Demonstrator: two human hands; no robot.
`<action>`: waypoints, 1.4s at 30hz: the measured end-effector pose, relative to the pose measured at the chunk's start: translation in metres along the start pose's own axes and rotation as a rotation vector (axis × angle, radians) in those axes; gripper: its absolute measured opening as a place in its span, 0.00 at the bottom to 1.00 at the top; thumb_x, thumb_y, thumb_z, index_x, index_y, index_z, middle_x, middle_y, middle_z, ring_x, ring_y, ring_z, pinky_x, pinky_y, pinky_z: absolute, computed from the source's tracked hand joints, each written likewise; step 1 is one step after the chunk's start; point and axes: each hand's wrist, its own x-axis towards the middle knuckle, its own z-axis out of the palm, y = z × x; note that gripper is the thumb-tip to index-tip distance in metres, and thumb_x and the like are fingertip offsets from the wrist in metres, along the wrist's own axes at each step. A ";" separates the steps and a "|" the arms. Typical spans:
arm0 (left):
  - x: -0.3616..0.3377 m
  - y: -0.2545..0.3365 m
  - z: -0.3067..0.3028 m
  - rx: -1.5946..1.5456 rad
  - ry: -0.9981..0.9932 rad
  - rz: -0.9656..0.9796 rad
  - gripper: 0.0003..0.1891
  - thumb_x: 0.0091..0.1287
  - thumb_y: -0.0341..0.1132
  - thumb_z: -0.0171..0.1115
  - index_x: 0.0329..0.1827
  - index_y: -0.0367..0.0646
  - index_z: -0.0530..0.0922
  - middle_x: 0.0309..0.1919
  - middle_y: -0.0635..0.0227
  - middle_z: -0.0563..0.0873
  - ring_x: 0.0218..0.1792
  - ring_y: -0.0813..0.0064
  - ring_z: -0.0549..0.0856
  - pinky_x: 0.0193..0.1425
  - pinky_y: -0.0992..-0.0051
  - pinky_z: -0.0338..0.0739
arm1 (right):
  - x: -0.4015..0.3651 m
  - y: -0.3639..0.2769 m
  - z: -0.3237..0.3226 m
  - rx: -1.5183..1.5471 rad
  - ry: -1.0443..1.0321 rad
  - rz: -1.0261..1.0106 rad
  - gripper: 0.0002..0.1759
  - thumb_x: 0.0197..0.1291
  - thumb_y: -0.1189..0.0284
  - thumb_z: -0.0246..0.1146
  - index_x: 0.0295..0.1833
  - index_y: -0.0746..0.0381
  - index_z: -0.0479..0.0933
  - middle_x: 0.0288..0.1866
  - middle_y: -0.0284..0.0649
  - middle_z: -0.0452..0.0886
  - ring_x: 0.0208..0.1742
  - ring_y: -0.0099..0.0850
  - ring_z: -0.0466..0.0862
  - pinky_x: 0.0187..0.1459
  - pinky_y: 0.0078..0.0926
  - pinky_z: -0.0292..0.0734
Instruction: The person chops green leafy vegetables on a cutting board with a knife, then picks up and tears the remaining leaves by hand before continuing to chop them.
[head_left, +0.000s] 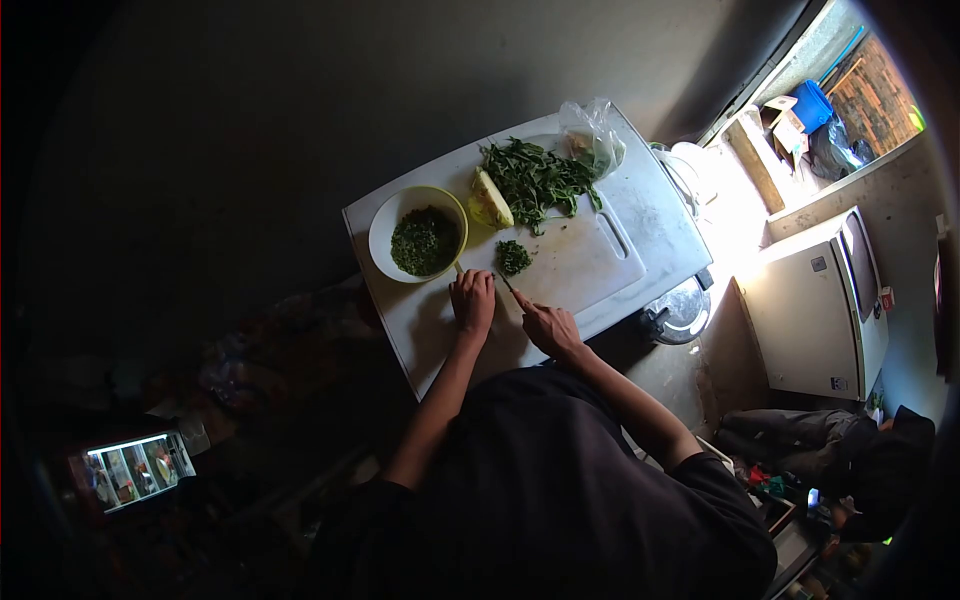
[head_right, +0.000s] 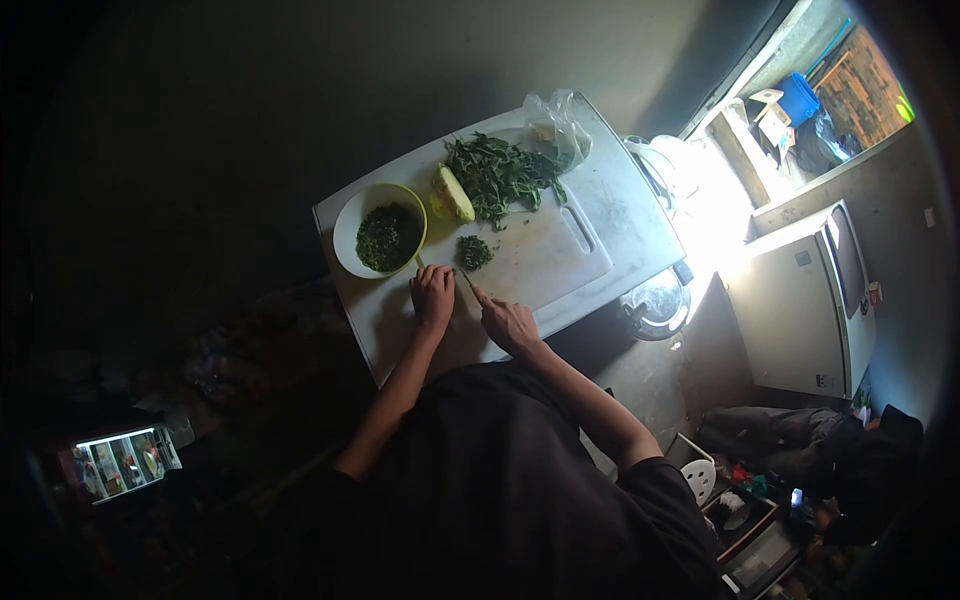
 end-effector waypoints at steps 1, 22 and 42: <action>0.001 0.000 0.000 -0.006 0.001 -0.006 0.03 0.67 0.34 0.67 0.40 0.47 0.84 0.40 0.70 0.85 0.46 0.63 0.81 0.51 0.61 0.73 | -0.001 -0.002 -0.002 0.000 -0.001 0.000 0.35 0.66 0.69 0.56 0.80 0.45 0.64 0.47 0.47 0.89 0.32 0.51 0.86 0.32 0.48 0.80; -0.002 0.000 -0.003 -0.066 0.054 -0.008 0.03 0.63 0.32 0.71 0.38 0.47 0.86 0.36 0.70 0.83 0.44 0.62 0.82 0.47 0.60 0.74 | 0.007 0.004 0.018 -0.010 -0.043 -0.071 0.37 0.67 0.72 0.55 0.82 0.51 0.60 0.40 0.49 0.87 0.33 0.51 0.86 0.33 0.50 0.79; 0.003 -0.005 -0.008 -0.161 0.020 0.003 0.04 0.60 0.29 0.71 0.38 0.42 0.88 0.35 0.64 0.86 0.41 0.58 0.85 0.49 0.60 0.79 | -0.005 -0.008 -0.003 -0.001 -0.034 -0.004 0.36 0.63 0.71 0.56 0.79 0.46 0.66 0.41 0.48 0.88 0.30 0.51 0.86 0.32 0.49 0.79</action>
